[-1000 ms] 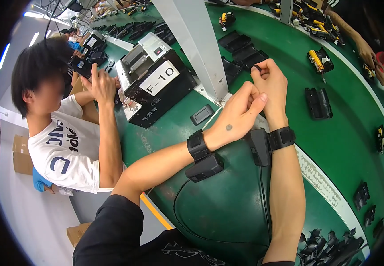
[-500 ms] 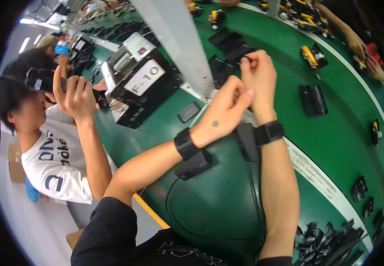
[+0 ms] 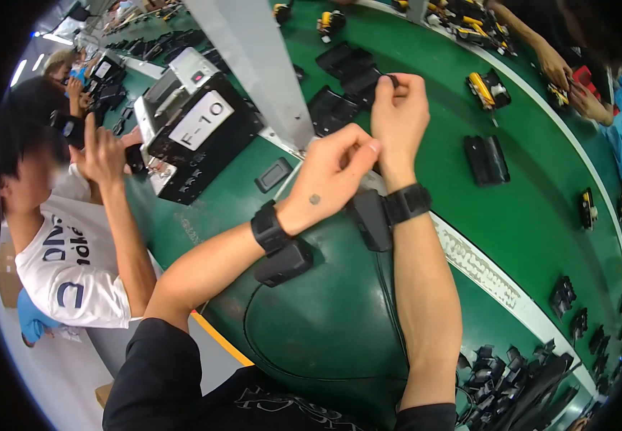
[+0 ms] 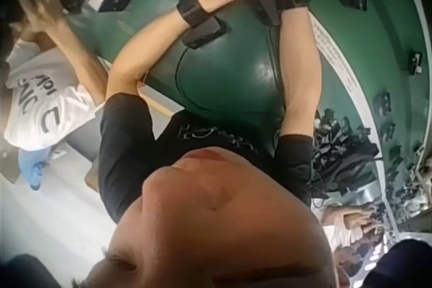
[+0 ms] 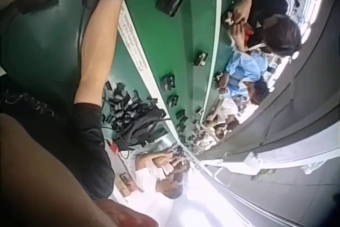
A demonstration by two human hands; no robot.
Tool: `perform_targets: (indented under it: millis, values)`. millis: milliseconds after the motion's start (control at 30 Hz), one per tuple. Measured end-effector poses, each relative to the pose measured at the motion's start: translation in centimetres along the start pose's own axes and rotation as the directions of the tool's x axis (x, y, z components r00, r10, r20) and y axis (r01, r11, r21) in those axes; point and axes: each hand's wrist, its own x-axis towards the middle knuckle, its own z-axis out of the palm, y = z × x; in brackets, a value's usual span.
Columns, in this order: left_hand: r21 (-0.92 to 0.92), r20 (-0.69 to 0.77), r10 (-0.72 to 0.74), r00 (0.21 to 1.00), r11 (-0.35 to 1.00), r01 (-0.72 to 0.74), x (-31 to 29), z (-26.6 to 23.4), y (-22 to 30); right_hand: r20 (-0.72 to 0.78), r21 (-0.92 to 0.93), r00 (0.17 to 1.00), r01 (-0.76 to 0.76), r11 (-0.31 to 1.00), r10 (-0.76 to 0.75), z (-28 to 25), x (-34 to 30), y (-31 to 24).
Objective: The person picks up a black plastic housing, fits a small component inside, and presses a piece of tape over it. They repeat this process with several more housings before setting them aside on the green workbench.
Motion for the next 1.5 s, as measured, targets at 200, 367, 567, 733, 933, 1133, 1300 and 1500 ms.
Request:
perform_targets:
  millis: [200,367,567,733,933,1133,1300,1500]
  values:
    - [0.103,-0.269,0.427,0.863,0.904,-0.415,0.4,1.5,-1.6,0.194,0.202,0.979,-0.105,0.974,0.066,-1.6,0.2,-0.2]
    - [0.108,-0.321,0.427,0.845,0.903,-0.416,-0.3,0.7,-2.0,0.371,-0.060,0.914,0.203,0.977,-0.167,-0.7,-2.5,-2.8]
    - [0.125,-0.330,0.420,0.845,0.907,-0.402,0.7,0.6,-1.8,0.439,-0.137,0.882,0.251,0.958,-0.169,-3.1,-2.5,-4.3]
    - [0.112,-0.324,0.459,0.827,0.887,-0.448,0.7,0.5,-2.1,0.613,-0.275,0.764,0.443,0.854,-0.199,-5.1,-3.6,-3.9]
    - [0.132,-0.267,0.551,0.790,0.833,-0.537,0.3,0.4,-2.0,0.593,-0.297,0.802,0.299,0.907,-0.070,-5.1,-3.9,-5.9]
    - [0.179,-0.309,0.653,0.692,0.754,-0.632,0.4,0.9,-0.7,0.597,-0.381,0.785,0.458,0.803,-0.164,-10.1,-3.2,-7.4]
    - [0.233,-0.091,0.744,0.662,0.662,-0.713,0.7,-0.7,-2.1,0.867,-0.172,0.489,0.471,0.865,-0.094,-16.4,-3.3,-10.0]
    - [0.172,0.568,0.606,0.557,0.573,-0.801,0.2,0.4,-0.6,0.812,-0.228,0.578,0.184,0.956,0.083,-23.2,-6.6,-10.5]
